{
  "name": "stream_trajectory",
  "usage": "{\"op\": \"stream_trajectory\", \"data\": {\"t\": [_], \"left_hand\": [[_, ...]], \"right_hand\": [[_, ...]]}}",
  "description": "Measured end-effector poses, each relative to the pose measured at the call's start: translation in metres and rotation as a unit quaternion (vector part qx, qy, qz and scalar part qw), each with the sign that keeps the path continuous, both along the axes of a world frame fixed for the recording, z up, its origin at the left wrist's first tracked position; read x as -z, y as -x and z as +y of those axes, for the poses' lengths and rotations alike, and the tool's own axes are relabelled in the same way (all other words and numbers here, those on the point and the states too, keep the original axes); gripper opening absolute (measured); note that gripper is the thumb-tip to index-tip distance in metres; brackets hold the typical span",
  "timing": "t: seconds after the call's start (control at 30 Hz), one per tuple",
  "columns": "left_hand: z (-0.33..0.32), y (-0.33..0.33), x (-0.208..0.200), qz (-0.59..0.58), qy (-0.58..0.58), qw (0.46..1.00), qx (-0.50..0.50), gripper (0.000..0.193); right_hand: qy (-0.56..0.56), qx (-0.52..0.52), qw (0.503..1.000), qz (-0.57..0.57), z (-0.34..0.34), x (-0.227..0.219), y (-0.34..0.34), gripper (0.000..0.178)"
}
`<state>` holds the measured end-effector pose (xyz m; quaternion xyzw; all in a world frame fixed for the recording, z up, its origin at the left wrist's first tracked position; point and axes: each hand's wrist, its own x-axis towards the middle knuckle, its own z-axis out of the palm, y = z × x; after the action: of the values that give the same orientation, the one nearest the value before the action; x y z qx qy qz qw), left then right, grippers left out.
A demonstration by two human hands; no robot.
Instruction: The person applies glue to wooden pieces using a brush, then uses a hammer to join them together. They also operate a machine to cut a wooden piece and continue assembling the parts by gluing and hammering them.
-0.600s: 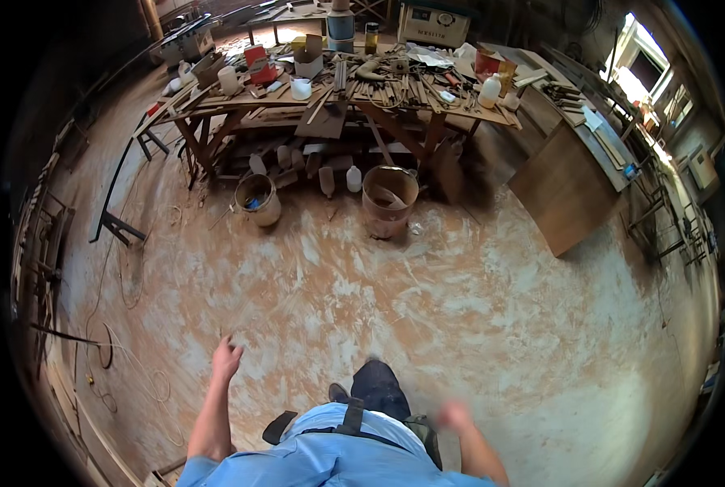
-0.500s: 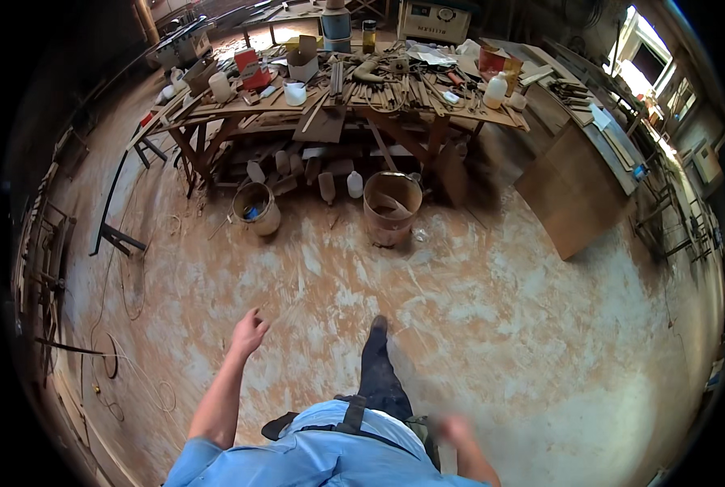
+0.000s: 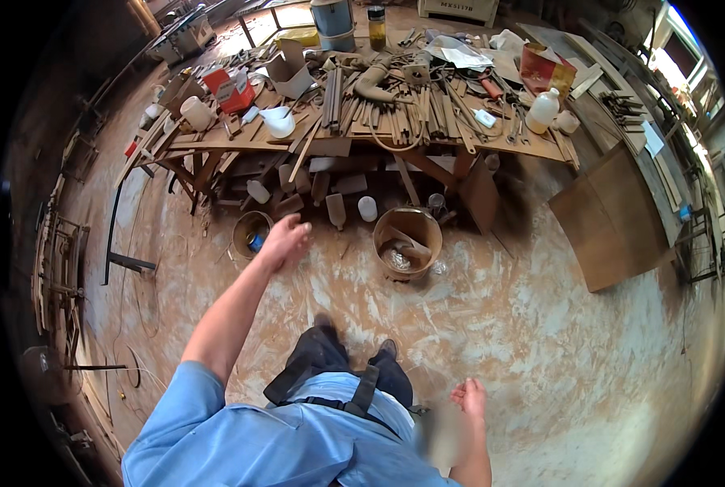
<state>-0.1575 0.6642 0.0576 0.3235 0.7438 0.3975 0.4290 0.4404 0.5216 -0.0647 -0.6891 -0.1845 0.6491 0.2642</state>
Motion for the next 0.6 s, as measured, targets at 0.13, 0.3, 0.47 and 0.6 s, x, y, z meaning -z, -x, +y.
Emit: {"op": "stream_trajectory", "data": {"t": [0.13,0.3,0.47,0.6], "left_hand": [[0.121,0.041,-0.015,-0.004,-0.002,1.0,-0.008,0.071],[0.258,0.112,0.014,0.162,-0.018,0.986,-0.039,0.069],[0.361,0.156,0.003,0.182,0.069,0.98,-0.031,0.058],[0.399,0.179,0.042,0.154,0.122,0.98,0.025,0.061]], "right_hand": [[0.029,0.09,0.995,-0.02,0.022,0.003,0.039,0.023],[-0.004,0.128,0.992,0.01,-0.065,0.065,0.051,0.035],[0.117,0.137,0.98,-0.079,-0.045,0.0,0.178,0.016],[-0.108,-0.147,0.958,-0.223,0.049,0.0,0.248,0.016]]}}
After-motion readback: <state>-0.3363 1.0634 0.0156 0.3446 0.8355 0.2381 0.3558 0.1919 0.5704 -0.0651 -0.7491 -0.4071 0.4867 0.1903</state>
